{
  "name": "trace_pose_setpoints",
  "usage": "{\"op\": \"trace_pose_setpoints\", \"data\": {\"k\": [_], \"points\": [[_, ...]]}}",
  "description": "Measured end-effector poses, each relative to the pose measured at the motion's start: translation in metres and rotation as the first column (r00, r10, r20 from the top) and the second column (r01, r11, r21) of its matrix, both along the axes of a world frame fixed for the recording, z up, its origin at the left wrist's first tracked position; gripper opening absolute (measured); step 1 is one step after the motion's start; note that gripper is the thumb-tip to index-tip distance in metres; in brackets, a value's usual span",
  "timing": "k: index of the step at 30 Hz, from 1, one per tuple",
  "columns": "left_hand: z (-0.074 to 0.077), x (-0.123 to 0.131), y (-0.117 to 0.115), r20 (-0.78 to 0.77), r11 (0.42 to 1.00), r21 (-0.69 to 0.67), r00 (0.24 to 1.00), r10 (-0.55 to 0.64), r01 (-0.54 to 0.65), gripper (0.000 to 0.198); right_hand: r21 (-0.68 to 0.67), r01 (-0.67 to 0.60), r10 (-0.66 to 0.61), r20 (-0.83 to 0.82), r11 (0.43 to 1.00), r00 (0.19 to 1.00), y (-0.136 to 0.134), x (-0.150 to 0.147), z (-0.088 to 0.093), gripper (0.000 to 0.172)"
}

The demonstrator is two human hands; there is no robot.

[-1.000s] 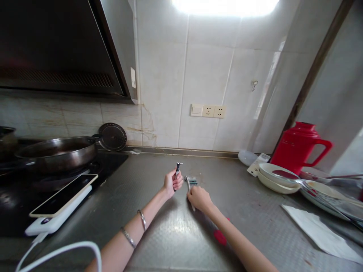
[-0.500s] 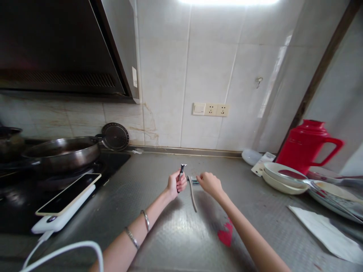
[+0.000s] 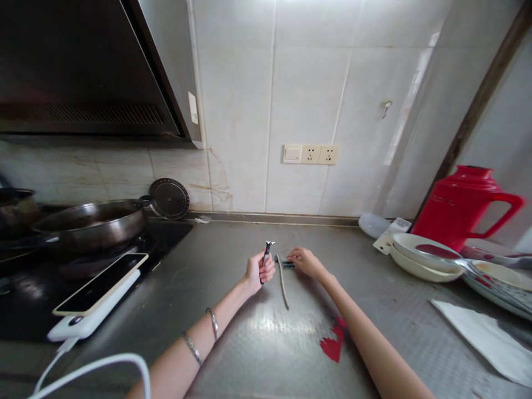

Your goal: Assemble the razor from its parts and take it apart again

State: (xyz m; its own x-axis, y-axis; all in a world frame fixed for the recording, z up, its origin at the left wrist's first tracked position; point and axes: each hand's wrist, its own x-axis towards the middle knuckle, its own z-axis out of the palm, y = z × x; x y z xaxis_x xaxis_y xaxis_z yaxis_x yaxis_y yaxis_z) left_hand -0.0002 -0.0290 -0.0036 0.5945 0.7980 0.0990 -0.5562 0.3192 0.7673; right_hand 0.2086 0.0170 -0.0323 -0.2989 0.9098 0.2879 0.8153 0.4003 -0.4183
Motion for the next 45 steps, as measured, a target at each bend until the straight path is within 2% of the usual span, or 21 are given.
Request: {"op": "trace_pose_setpoints", "data": {"k": [3,16,37,41,45], "points": [[-0.001,0.000,0.000,-0.004,1.000,-0.005,1.000,-0.002,0.002,0.043,-0.005,-0.032,0.032,0.000,0.999,0.999,-0.002,0.001,0.003,0.026],[-0.004,0.002,0.001,-0.007,1.000,-0.017,1.000,-0.006,0.006,0.043,0.001,0.015,-0.015,0.083,1.000,0.996,-0.013,-0.007,0.010,0.021],[-0.003,0.003,-0.002,-0.033,0.999,-0.028,0.999,0.036,-0.037,0.045,0.019,-0.035,0.036,-0.062,0.999,0.997,-0.012,-0.003,0.005,0.024],[-0.005,0.004,-0.001,-0.043,0.996,-0.028,0.995,0.086,-0.087,0.043,0.057,0.034,-0.027,-0.105,0.998,0.994,-0.010,-0.002,0.004,0.026],[-0.006,0.006,0.000,-0.086,0.987,-0.042,0.985,0.149,-0.153,0.038,0.058,0.121,-0.104,-0.242,0.991,0.965,-0.010,-0.006,0.010,0.029]]}}
